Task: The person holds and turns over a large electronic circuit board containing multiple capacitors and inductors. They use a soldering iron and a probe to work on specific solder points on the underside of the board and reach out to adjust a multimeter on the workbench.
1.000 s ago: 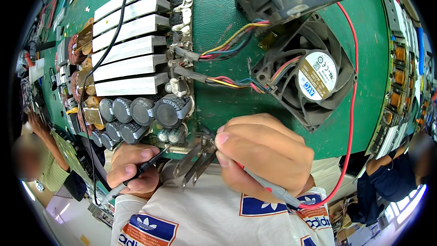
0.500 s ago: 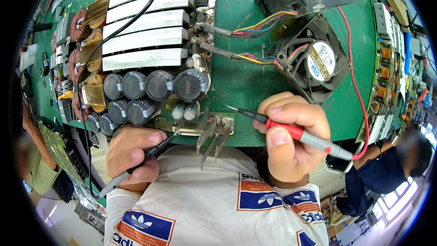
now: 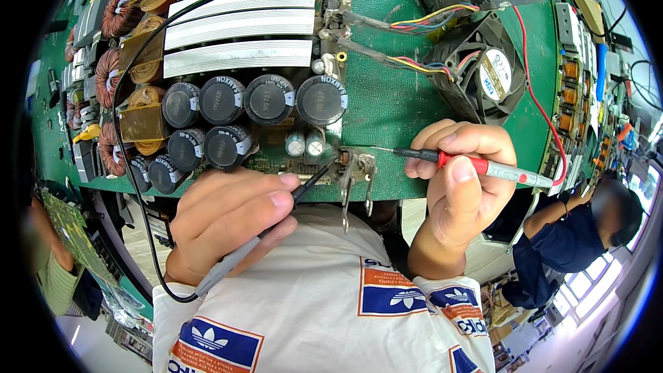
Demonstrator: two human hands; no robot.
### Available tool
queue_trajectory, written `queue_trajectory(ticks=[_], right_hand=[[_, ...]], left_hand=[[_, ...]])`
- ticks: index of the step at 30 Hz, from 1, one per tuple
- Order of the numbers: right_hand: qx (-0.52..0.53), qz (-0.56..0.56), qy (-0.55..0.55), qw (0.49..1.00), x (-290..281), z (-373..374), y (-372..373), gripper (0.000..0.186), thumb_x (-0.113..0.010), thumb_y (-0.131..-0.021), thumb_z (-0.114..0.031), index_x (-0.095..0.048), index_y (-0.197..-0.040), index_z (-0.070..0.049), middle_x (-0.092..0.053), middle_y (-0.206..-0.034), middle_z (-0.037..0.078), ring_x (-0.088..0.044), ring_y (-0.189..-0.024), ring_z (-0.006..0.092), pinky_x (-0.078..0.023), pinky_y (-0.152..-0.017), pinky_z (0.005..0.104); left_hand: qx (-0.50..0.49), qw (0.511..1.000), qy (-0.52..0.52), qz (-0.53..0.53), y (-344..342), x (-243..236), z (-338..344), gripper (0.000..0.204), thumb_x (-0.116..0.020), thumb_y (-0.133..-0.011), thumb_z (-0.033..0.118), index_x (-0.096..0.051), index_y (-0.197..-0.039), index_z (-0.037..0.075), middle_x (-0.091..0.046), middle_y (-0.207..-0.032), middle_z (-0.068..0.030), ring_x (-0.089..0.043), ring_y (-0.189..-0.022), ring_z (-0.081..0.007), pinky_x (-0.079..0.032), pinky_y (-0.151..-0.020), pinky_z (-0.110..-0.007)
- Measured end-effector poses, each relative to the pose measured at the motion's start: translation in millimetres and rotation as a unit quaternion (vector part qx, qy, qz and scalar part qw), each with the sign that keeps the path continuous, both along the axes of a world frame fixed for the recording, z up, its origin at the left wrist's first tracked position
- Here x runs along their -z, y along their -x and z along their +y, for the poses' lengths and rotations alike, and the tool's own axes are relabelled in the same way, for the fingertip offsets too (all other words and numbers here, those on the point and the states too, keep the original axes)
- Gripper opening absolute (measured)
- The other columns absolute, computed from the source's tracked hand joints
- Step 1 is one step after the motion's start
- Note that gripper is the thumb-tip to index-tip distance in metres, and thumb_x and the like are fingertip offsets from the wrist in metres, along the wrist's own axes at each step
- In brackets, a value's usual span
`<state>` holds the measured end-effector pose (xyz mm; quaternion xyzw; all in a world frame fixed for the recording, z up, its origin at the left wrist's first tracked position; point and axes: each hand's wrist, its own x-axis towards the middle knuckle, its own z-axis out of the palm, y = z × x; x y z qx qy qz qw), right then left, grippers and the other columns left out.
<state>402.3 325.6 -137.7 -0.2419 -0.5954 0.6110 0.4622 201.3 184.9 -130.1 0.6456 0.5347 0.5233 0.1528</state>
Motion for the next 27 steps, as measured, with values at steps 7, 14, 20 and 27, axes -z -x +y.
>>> queue_trajectory(ticks=[7, 14, 20, 27], right_hand=[[-0.013, 0.009, -0.002, 1.000, 1.4, 3.6, 0.3, 0.022, -0.056, -0.094, -0.016, -0.052, -0.100, 0.005, -0.057, -0.069, 0.014, -0.053, -0.058, 0.0197, -0.046, -0.055, 0.0305], [-0.016, 0.010, -0.004, 1.000, 2.7, 5.2, -1.7, 0.022, -0.057, -0.094, -0.015, -0.052, -0.100, 0.005, -0.057, -0.070, 0.015, -0.053, -0.058, 0.0195, -0.046, -0.055, 0.0304], [-0.019, 0.010, -0.006, 1.000, 1.3, 3.8, -0.5, 0.022, -0.057, -0.095, -0.016, -0.052, -0.100, 0.005, -0.056, -0.069, 0.015, -0.053, -0.058, 0.0194, -0.046, -0.054, 0.0300], [-0.028, 0.011, -0.012, 0.999, 3.8, 4.7, -2.0, 0.022, -0.055, -0.095, -0.016, -0.051, -0.101, 0.005, -0.056, -0.070, 0.015, -0.053, -0.058, 0.0193, -0.046, -0.053, 0.0298]], left_hand=[[-0.010, 0.999, 0.037, -0.008, -0.7, -2.9, -1.3, 0.027, -0.079, -0.073, 0.004, -0.070, -0.098, -0.003, -0.072, -0.089, -0.0187, -0.071, -0.073, -0.0261, -0.058, -0.062, -0.030], [0.009, 0.997, 0.074, -0.038, 1.9, -6.4, 1.2, 0.037, -0.080, -0.069, -0.005, -0.067, -0.104, 0.000, -0.073, -0.091, -0.0162, -0.074, -0.083, -0.0289, -0.056, -0.064, -0.030], [0.000, 0.997, 0.067, -0.035, 1.8, -6.3, 1.0, 0.035, -0.080, -0.070, -0.005, -0.067, -0.103, 0.000, -0.073, -0.091, -0.0168, -0.074, -0.084, -0.0291, -0.056, -0.064, -0.030], [-0.003, 0.998, 0.059, -0.032, 0.5, -4.2, 0.3, 0.038, -0.081, -0.069, -0.005, -0.067, -0.103, 0.000, -0.073, -0.092, -0.0176, -0.074, -0.084, -0.0286, -0.056, -0.064, -0.029]])
